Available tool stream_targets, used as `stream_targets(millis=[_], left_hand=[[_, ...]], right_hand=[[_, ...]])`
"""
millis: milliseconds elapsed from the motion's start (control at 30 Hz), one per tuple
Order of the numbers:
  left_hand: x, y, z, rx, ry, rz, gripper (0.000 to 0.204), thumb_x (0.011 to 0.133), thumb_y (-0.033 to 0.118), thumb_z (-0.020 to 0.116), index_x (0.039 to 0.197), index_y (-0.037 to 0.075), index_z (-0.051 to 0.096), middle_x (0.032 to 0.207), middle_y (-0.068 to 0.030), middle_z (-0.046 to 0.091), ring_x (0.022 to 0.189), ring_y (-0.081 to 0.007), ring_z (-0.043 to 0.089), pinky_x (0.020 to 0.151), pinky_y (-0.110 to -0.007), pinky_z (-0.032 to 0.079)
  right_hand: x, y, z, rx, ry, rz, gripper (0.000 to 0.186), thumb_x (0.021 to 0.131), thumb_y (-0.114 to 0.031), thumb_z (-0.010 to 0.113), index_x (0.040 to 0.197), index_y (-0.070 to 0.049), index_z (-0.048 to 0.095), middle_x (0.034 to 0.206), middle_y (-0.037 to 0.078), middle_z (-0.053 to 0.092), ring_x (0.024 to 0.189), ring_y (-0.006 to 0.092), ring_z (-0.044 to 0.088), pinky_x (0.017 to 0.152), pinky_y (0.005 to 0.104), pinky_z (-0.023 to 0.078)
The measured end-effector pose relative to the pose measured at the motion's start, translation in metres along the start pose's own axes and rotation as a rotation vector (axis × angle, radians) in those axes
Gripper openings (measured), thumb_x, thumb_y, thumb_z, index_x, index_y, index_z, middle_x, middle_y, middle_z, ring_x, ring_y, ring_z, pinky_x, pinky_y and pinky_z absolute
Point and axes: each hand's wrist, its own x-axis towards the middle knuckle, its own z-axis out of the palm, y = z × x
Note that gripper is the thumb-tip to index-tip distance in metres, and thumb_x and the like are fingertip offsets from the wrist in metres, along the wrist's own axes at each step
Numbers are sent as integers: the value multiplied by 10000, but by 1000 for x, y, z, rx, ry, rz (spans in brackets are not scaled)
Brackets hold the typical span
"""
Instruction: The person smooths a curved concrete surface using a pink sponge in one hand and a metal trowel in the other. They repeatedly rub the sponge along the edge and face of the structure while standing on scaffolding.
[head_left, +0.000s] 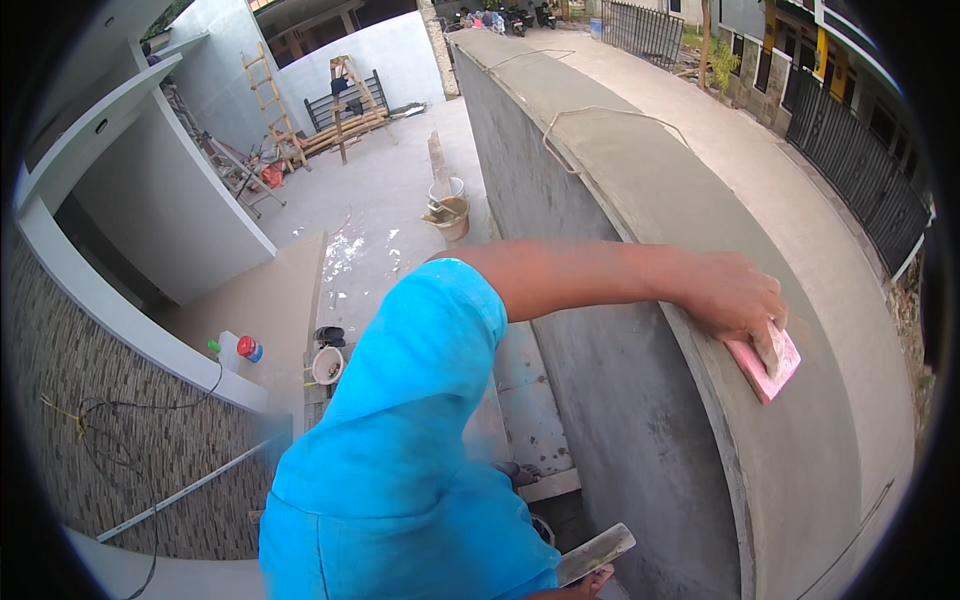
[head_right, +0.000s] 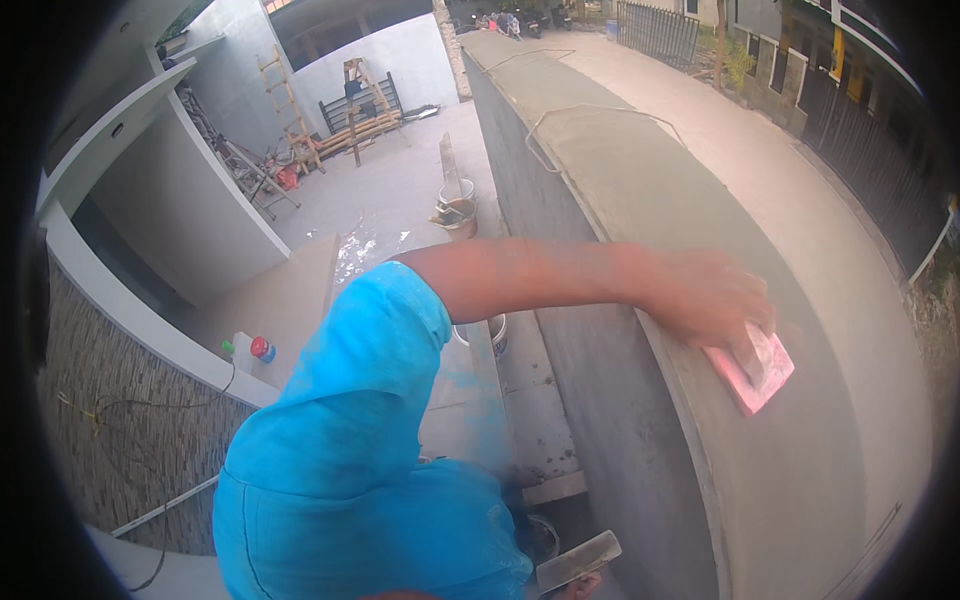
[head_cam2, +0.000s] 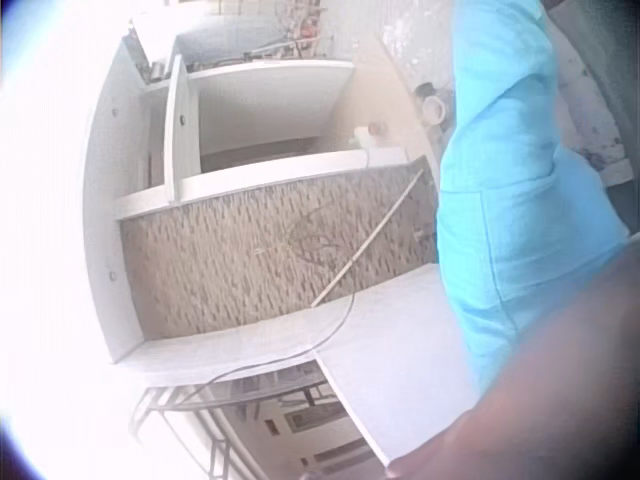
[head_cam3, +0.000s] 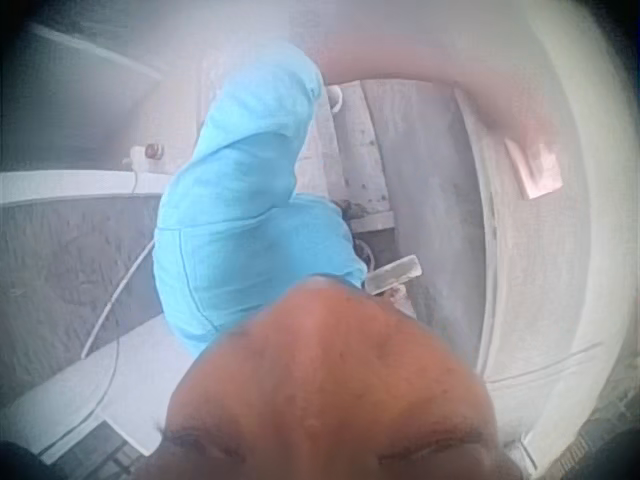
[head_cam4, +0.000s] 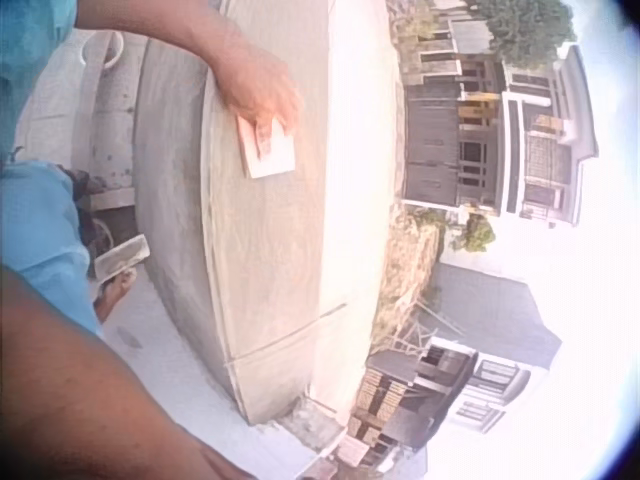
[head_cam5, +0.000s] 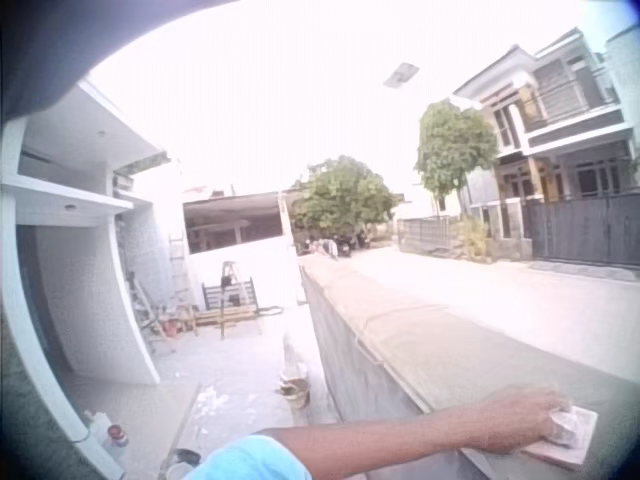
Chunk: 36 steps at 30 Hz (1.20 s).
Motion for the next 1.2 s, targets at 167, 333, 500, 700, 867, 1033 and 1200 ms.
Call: stream_targets(millis=[167,333,500,700,867,1033,1200], left_hand=[[0,-5,-24,-43,-124,-75,395,934,134,635,1177,423,753,1232,-22,682,1170,-237,629,856,-392,567],[126,113,-19,-141,-360,194,253,960,284,631,1165,352,764,1248,-11,687,1189,-249,632,779,-506,567],[211,163,48,-113,-235,368,306,989,388,588,1245,306,735,1223,-58,709,1130,-316,656,829,-573,555],[203,144,48,-107,-70,425,338,991,406,579,1194,214,770,1059,-151,766,928,-390,730,748,-549,555],[158,127,9,-81,-62,370,270,957,268,595,1143,149,751,1119,-175,723,1002,-399,668,837,-542,511],[96,46,20,-117,-308,-1,455,996,328,524,1445,366,589,1391,8,654,1263,-297,604,965,-577,517],[-13,-13,-55,-66,-401,-425,561,976,195,537,1498,397,534,1459,31,615,1258,-286,615,964,-488,524]], right_hand=[[-32,23,-37,114,74,-64,265,934,-150,587,1142,-17,491,1125,145,621,1008,222,623,920,394,510],[-12,2,-25,40,8,45,336,922,-102,595,1228,-1,498,1148,139,626,1046,220,623,930,394,510],[22,-24,16,-20,7,137,354,921,-99,595,1247,-1,495,1154,137,627,1053,218,622,932,392,509],[41,-40,50,-87,-69,224,375,921,-95,596,1269,-1,492,1162,134,629,1061,217,621,935,390,509],[50,-55,61,-155,-141,297,394,920,-92,597,1287,0,490,1168,132,631,1068,216,620,937,388,508],[54,-62,68,-178,-180,331,412,919,-89,598,1306,0,488,1174,129,632,1075,214,619,939,386,508],[52,-63,72,-188,-204,340,430,919,-86,598,1324,1,485,1180,127,634,1082,213,618,941,384,507]])
